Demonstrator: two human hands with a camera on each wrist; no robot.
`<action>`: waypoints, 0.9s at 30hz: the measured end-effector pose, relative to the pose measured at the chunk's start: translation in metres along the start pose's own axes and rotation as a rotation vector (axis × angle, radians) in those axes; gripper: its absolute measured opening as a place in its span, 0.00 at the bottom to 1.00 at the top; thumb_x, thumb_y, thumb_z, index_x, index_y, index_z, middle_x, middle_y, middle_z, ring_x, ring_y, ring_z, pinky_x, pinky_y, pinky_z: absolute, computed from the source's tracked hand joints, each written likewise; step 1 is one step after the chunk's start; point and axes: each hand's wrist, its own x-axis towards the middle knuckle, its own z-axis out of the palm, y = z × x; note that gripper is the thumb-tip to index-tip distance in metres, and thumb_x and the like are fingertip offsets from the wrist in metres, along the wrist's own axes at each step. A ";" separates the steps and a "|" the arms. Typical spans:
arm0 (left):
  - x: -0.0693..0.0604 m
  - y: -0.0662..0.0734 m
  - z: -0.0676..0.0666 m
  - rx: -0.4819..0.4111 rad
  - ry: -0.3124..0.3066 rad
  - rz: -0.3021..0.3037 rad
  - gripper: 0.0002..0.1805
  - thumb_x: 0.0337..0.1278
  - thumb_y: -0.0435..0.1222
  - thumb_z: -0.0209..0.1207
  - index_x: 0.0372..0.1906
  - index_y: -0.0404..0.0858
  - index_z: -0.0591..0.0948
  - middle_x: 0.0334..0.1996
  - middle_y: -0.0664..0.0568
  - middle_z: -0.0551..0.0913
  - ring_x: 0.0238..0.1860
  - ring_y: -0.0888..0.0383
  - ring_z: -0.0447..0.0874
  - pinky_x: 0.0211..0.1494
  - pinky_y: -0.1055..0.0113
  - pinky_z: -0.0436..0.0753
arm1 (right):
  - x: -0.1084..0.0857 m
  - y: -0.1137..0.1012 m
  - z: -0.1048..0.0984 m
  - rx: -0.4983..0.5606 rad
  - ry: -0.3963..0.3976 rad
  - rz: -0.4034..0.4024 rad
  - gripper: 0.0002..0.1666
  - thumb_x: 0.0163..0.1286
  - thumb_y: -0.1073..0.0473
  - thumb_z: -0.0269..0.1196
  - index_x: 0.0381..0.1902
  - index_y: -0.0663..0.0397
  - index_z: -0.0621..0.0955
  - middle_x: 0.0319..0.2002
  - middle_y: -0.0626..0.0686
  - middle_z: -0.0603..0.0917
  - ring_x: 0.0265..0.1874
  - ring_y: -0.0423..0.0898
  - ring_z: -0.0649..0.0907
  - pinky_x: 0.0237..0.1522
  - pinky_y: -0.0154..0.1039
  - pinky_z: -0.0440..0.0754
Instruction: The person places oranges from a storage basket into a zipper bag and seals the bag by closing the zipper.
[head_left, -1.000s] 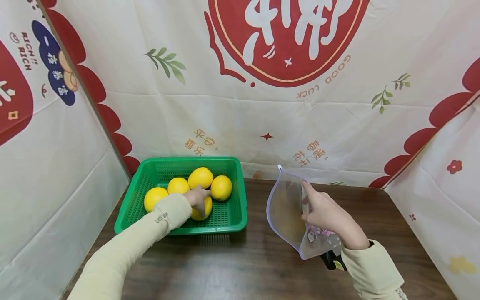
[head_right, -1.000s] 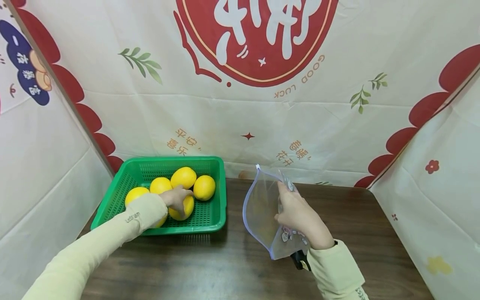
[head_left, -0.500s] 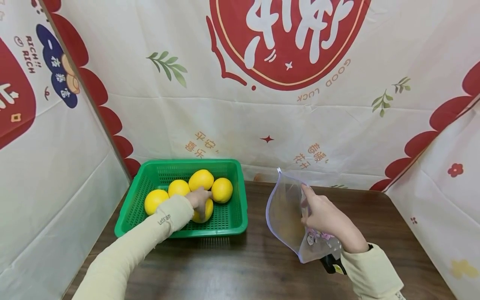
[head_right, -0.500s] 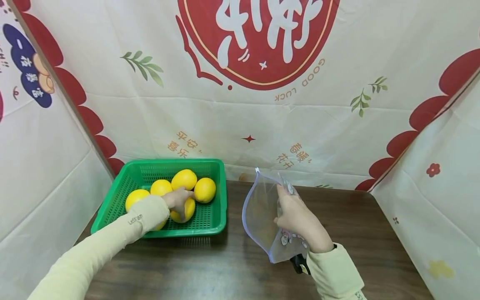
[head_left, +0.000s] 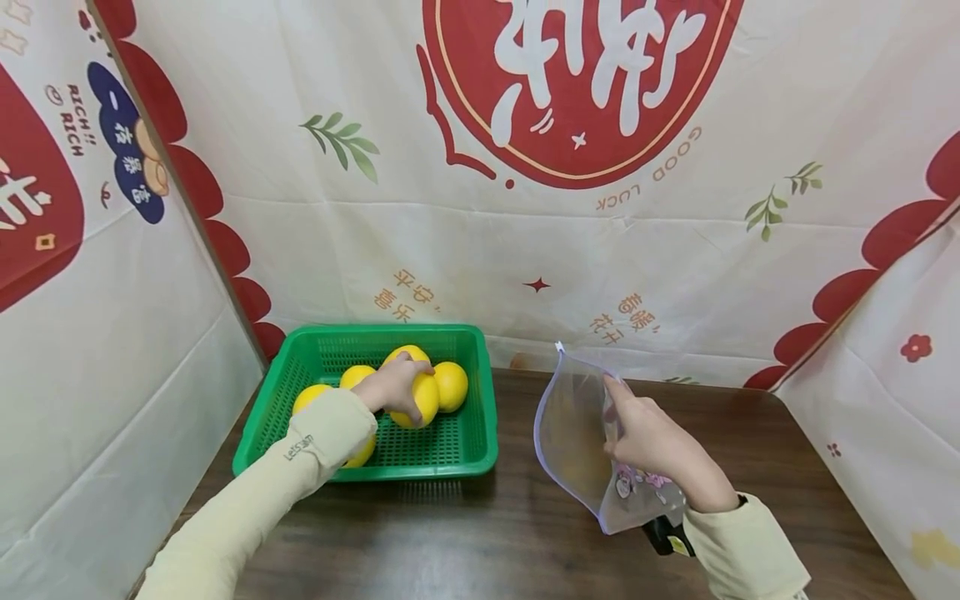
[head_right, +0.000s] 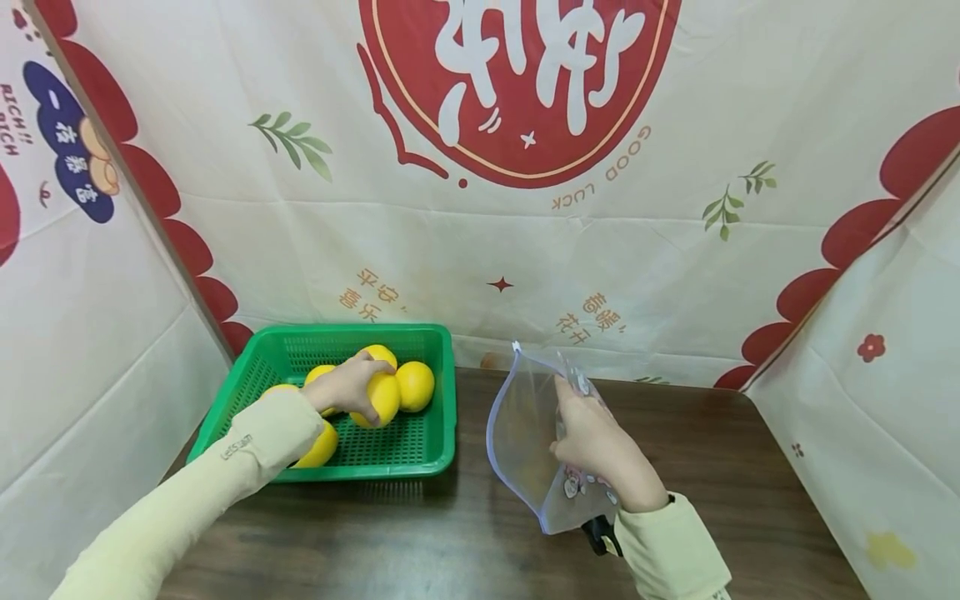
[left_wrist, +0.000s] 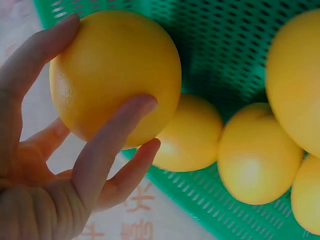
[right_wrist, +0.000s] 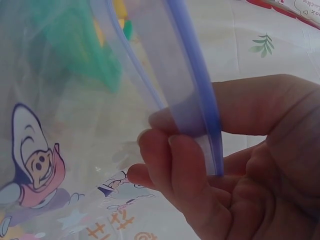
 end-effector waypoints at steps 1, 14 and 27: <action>-0.001 0.001 -0.001 -0.004 0.021 0.024 0.43 0.28 0.37 0.73 0.60 0.38 0.70 0.50 0.41 0.67 0.41 0.52 0.68 0.38 0.61 0.75 | 0.000 0.000 0.001 0.002 0.000 0.001 0.50 0.45 0.73 0.63 0.63 0.80 0.50 0.39 0.65 0.80 0.15 0.39 0.72 0.23 0.35 0.72; -0.019 0.050 -0.010 -0.255 0.204 0.168 0.42 0.29 0.43 0.72 0.60 0.49 0.71 0.52 0.48 0.68 0.44 0.53 0.70 0.42 0.58 0.75 | 0.005 -0.002 0.003 -0.016 0.016 -0.014 0.50 0.45 0.72 0.64 0.62 0.81 0.51 0.38 0.63 0.80 0.16 0.39 0.72 0.26 0.37 0.73; -0.020 0.115 0.030 -0.520 0.181 0.402 0.41 0.31 0.45 0.72 0.60 0.50 0.71 0.52 0.54 0.69 0.49 0.61 0.68 0.51 0.68 0.74 | 0.005 -0.006 0.003 -0.025 0.003 0.022 0.50 0.44 0.72 0.66 0.62 0.81 0.53 0.34 0.60 0.80 0.18 0.41 0.72 0.23 0.35 0.73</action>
